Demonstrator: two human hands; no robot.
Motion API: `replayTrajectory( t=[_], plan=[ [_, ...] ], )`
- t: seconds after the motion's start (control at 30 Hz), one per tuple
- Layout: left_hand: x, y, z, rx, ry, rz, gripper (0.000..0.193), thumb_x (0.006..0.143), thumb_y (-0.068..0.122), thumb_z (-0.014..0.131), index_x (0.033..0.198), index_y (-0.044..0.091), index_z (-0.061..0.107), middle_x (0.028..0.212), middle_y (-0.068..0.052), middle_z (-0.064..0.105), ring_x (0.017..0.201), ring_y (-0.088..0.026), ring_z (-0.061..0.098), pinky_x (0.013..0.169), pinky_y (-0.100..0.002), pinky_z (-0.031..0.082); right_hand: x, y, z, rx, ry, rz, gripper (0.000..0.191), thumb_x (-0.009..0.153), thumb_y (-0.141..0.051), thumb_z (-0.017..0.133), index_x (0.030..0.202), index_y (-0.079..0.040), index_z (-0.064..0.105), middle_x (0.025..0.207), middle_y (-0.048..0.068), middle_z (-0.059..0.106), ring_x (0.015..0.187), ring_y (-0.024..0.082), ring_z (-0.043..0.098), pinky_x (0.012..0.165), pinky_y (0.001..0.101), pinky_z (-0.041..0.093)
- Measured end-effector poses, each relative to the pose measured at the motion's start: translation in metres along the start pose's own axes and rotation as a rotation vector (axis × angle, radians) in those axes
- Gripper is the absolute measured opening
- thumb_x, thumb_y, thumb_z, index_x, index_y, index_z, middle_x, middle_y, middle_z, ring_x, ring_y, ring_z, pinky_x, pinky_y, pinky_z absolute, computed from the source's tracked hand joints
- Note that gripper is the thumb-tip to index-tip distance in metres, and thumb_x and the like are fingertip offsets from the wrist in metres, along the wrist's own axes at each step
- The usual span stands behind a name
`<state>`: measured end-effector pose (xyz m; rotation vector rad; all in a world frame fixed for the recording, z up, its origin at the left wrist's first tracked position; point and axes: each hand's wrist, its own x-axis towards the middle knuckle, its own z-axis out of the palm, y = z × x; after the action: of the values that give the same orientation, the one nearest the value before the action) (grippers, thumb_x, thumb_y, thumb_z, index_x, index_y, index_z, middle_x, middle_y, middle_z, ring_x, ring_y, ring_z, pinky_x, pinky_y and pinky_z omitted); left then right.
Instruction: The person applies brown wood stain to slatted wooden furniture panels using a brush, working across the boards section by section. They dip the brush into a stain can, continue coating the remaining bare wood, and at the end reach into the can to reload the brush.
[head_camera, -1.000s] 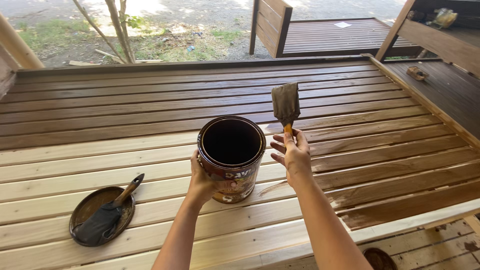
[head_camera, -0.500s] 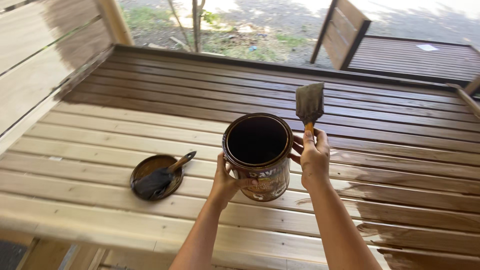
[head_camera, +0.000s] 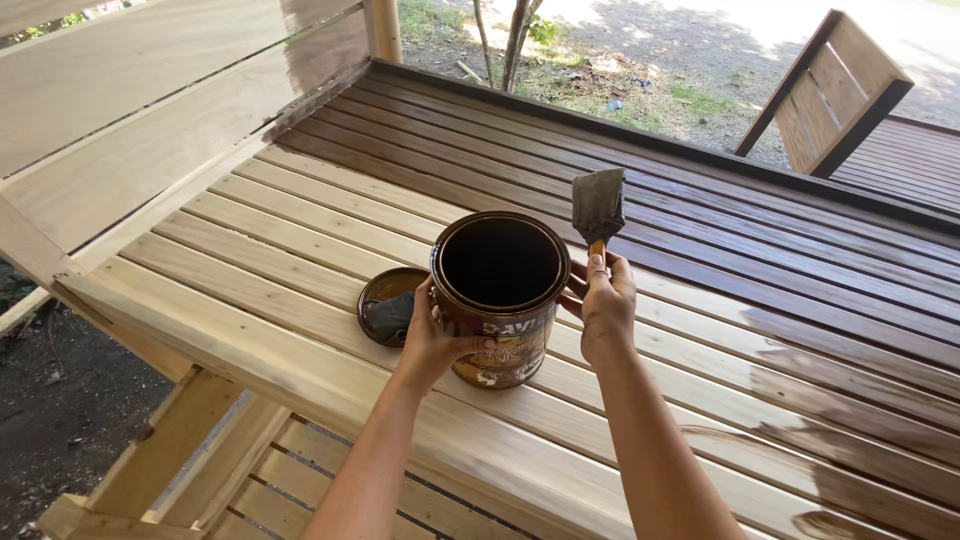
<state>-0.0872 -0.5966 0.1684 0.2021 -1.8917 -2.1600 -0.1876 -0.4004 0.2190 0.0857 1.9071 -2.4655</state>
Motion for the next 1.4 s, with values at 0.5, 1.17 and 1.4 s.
replayTrajectory(
  t=[0.5, 1.17, 1.4],
  plan=[
    [0.082, 0.021, -0.189, -0.038, -0.2, -0.111, 0.121, 0.045, -0.001, 0.092, 0.148, 0.015, 0.03, 0.139, -0.012, 0.055, 0.133, -0.028, 0.054, 0.102, -0.041, 0.051, -0.014, 0.063, 0.17, 0.018, 0.167, 0.053, 0.026, 0.106, -0.025, 0.041, 0.123, -0.007, 0.05, 0.11, 0.011, 0.067, 0.093, 0.021, 0.07, 0.074, 0.0375, 0.063],
    [0.151, 0.031, -0.364, 0.158, -0.131, -0.131, 0.114, 0.047, -0.015, 0.084, 0.147, 0.017, 0.04, 0.14, -0.007, 0.055, 0.127, -0.028, 0.055, 0.101, -0.042, 0.055, -0.011, 0.111, 0.331, 0.081, 0.05, 0.074, 0.025, 0.108, -0.025, 0.043, 0.119, -0.004, 0.048, 0.113, 0.011, 0.06, 0.098, 0.019, 0.066, 0.074, 0.0351, 0.063],
    [0.148, 0.022, -0.358, 0.202, -0.097, -0.218, 0.112, 0.051, -0.015, 0.083, 0.148, 0.017, 0.038, 0.141, -0.006, 0.053, 0.13, -0.026, 0.052, 0.101, -0.039, 0.049, -0.019, 0.105, 0.315, 0.121, 0.014, 0.097, 0.02, 0.105, -0.022, 0.046, 0.117, -0.006, 0.047, 0.115, 0.009, 0.064, 0.105, 0.017, 0.067, 0.081, 0.0354, 0.066]
  ],
)
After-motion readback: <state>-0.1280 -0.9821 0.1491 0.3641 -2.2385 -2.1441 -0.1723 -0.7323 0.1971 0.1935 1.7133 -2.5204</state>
